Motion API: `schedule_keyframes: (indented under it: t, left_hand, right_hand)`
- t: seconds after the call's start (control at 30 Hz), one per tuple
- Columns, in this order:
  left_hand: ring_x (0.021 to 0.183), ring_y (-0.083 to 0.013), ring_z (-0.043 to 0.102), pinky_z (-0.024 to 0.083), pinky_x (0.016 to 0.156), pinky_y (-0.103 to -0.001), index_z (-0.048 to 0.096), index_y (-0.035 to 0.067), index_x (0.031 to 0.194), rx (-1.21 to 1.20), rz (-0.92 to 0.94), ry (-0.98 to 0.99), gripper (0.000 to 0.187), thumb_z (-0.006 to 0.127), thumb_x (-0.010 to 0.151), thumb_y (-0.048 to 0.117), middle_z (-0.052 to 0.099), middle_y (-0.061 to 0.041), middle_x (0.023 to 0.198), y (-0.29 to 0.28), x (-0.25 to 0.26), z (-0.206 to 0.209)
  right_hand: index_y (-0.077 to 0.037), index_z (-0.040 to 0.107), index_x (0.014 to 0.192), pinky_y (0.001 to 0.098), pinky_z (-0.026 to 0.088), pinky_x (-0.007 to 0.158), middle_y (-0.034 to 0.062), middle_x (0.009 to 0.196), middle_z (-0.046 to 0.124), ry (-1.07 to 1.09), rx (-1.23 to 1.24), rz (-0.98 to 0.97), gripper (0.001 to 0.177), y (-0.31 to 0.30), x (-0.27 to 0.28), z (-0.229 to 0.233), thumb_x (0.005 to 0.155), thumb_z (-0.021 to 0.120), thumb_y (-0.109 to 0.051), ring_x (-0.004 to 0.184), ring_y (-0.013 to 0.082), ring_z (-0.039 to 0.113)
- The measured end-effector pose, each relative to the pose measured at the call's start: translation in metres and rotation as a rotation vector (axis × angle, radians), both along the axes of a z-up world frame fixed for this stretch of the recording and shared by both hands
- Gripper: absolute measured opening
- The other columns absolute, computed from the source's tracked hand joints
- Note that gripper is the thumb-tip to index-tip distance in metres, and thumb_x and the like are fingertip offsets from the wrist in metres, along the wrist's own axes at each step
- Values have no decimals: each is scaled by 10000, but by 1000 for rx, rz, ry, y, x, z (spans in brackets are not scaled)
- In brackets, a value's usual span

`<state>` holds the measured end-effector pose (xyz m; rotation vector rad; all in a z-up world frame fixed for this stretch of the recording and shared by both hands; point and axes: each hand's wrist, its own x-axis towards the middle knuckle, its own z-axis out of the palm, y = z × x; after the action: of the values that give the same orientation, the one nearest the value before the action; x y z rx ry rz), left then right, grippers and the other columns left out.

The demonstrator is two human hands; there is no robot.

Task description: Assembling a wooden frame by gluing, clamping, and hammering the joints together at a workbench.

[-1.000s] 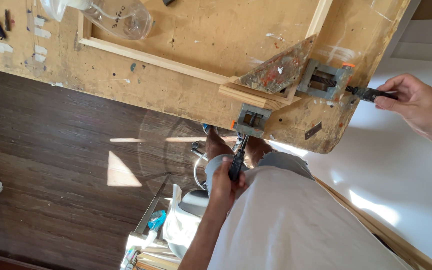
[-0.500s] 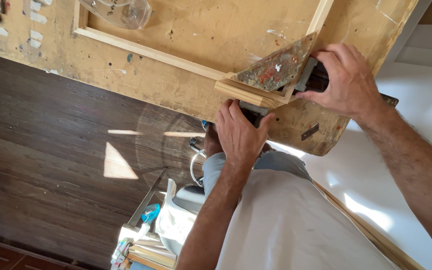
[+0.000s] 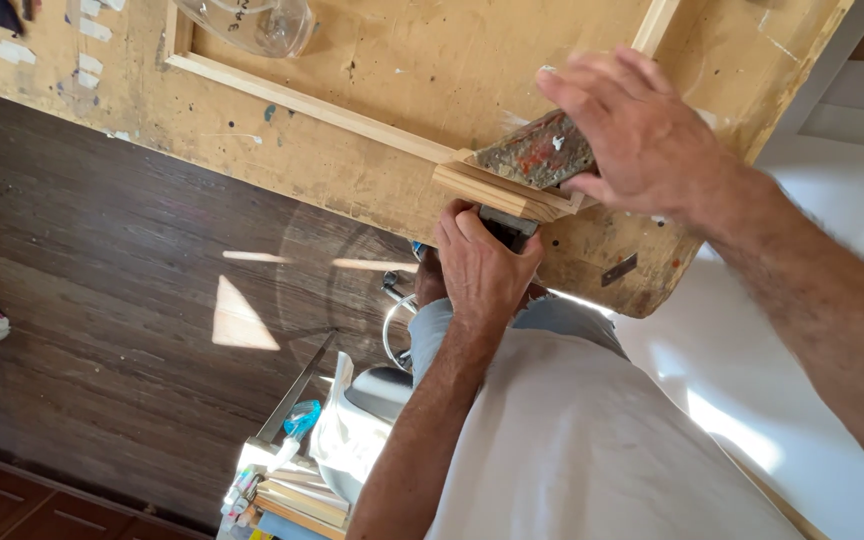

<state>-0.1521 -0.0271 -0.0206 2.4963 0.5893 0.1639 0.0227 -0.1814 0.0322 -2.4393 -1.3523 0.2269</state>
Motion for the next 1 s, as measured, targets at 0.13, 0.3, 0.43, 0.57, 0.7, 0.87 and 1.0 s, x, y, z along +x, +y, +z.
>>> schedule_keyframes:
  t: [0.13, 0.3, 0.43, 0.57, 0.7, 0.87, 1.0]
  left_hand:
    - [1064, -394, 538, 472, 969, -468, 504, -40, 1029, -7, -25, 14, 657, 883, 668, 356, 543, -199, 1133, 2, 1, 0]
    - [1130, -410, 543, 455, 929, -508, 509, -68, 1248, -60, -83, 53, 901, 488, 873, 752, 551, -227, 1236, 20, -7, 28]
    - [1215, -323, 554, 452, 991, -474, 511, 7, 1324, 11, -280, -109, 688, 471, 994, 610, 547, -168, 1351, 53, 23, 58]
    - [1288, -276, 551, 177, 1237, -551, 541, 43, 1306, 74, -670, 447, 733, 627, 916, 658, 624, -117, 1292, 87, 91, 55]
    - [1235, -299, 575, 173, 1245, -595, 557, 101, 1204, -19, -852, 735, 637, 786, 845, 574, 648, -100, 1233, 98, 125, 60]
    - [909, -293, 642, 523, 782, -513, 720, 104, 1053, 252, -1005, 404, 510, 815, 850, 562, 590, -66, 1002, 107, 121, 45]
    - [845, -255, 573, 478, 670, -433, 720, 184, 994, 324, -1062, 12, 321, 782, 885, 480, 571, -26, 934, 120, 122, 70]
  right_hand:
    - [-8, 454, 1475, 553, 422, 1167, 178, 1087, 713, 144, -7, 15, 1006, 15, 9, 41, 657, 954, -313, 1106, 338, 654]
    - [124, 295, 1569, 495, 493, 1138, 409, 1376, 614, 74, 358, -359, 1113, -46, -14, 53, 778, 1065, -24, 1256, 499, 640]
    - [16, 248, 1596, 495, 567, 852, 298, 1226, 637, 89, 203, -834, 1042, -71, -25, 32, 923, 1043, 14, 1096, 421, 682]
    - [62, 221, 1562, 611, 452, 1028, 344, 1405, 627, 278, 63, -1001, 1065, -68, -22, 14, 890, 1019, -154, 1245, 458, 614]
    - [147, 374, 1506, 563, 432, 1091, 342, 1441, 437, 31, 233, -790, 813, -84, -49, 18, 975, 956, -51, 1330, 490, 451]
    - [184, 542, 1435, 544, 455, 1026, 337, 1374, 602, 1, 237, -985, 505, -99, -103, 25, 1052, 780, -45, 1251, 474, 568]
    - [188, 550, 1439, 567, 470, 1037, 345, 1371, 630, 0, 335, -1068, 421, -93, -152, 37, 1162, 696, -93, 1261, 469, 618]
